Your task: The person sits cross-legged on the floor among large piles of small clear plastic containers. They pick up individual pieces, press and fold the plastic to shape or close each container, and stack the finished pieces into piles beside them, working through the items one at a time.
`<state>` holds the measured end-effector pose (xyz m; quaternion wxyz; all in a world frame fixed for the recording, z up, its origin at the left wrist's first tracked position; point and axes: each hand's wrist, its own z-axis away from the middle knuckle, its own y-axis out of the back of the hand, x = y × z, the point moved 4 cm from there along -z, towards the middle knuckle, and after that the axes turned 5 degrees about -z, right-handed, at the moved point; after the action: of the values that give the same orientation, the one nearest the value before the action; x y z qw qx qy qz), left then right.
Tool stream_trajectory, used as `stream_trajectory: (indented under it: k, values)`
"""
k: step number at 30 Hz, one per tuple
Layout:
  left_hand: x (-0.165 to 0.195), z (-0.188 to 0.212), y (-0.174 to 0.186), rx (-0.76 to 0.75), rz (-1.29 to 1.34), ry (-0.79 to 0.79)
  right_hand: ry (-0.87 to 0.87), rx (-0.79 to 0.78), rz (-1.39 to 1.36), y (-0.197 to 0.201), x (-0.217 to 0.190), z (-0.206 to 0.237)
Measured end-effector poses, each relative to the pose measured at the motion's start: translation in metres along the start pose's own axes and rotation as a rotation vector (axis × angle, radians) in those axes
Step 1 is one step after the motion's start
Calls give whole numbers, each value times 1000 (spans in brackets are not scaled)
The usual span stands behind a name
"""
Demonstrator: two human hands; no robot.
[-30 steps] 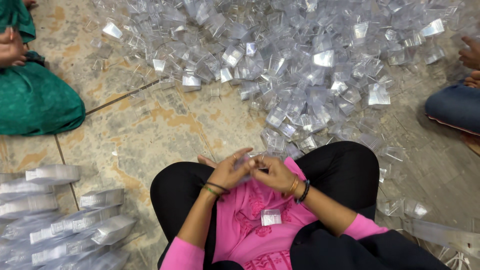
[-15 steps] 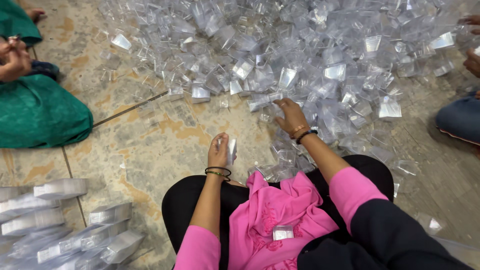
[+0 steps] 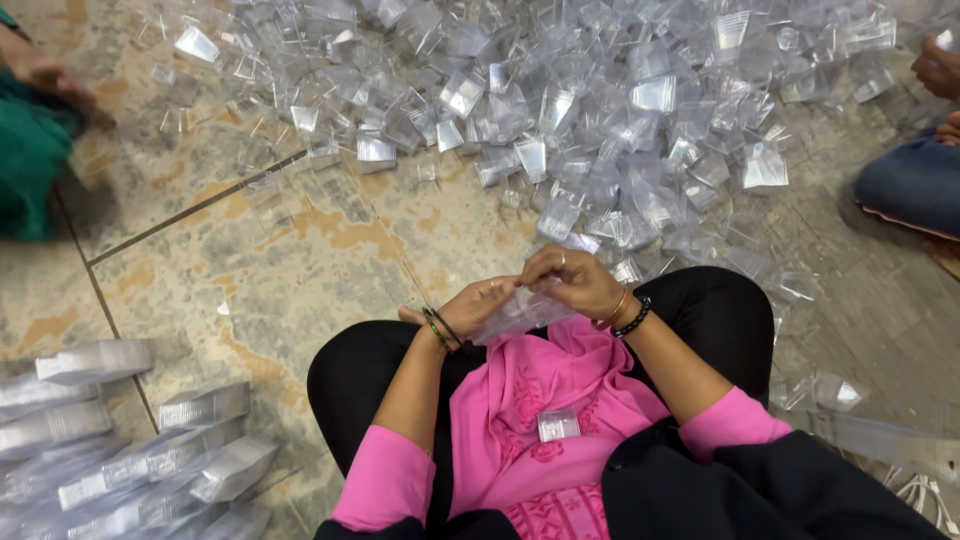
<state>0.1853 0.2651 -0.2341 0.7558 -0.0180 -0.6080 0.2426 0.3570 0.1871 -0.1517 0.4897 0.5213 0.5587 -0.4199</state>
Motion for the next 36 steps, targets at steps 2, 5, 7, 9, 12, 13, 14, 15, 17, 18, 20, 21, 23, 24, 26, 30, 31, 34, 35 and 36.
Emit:
stream_trajectory:
  k: [2, 5, 7, 9, 12, 13, 14, 15, 17, 18, 20, 21, 23, 24, 26, 30, 31, 34, 35, 36]
  values:
    - [-5, 5, -8, -33, 16, 25, -26, -43, 193, -9, -4, -1]
    - [-6, 9, -15, 3, -57, -47, -28, -2, 500, -14, -6, -3]
    - [1, 11, -14, 83, -205, -163, 91, 86, 577, -17, -9, 1]
    - [6, 14, -12, 189, -233, -222, 14, 342, 493, -14, -3, 15]
    - [4, 15, -7, 373, -355, -67, -210, 439, 25, -25, 21, 38]
    - [2, 15, -5, 434, -407, 28, -300, 419, -185, -29, 29, 44]
    - [3, 13, -8, 422, -463, -29, -350, 410, -129, -29, 33, 50]
    - [4, 12, -10, 412, -518, -84, -401, 400, -74, -28, 36, 56]
    - [2, 8, -12, 388, -537, -130, -437, 310, -63, -24, 40, 59]
    - [0, 5, -13, 374, -501, -116, -424, 231, -108, -22, 39, 58]
    - [-5, 1, -15, 336, -485, -109, -417, 105, -165, -22, 37, 55]
    - [-7, 0, -16, 313, -504, -116, -423, 57, -176, -23, 37, 54]
    - [-11, -3, -16, 300, -501, -71, -460, 52, -107, -24, 36, 51]
    - [-13, -4, -14, 312, -479, -19, -490, 94, -27, -22, 35, 49]
    - [-12, -5, -6, 420, -515, 12, -539, 233, 159, -12, 28, 45]
    - [5, -2, 25, 800, -507, -156, -414, 513, 717, 31, -6, 34]
    - [9, 0, 33, 891, -445, -225, -564, 431, 869, 37, -4, 31]
    - [0, -3, 52, 957, 58, -68, -603, 328, 1215, 51, -5, 19]
    - [0, -5, 55, 963, 138, -68, -344, 401, 1251, 47, -9, 8]
    - [-1, -6, 57, 968, 220, -68, -85, 470, 1272, 42, -13, 0]
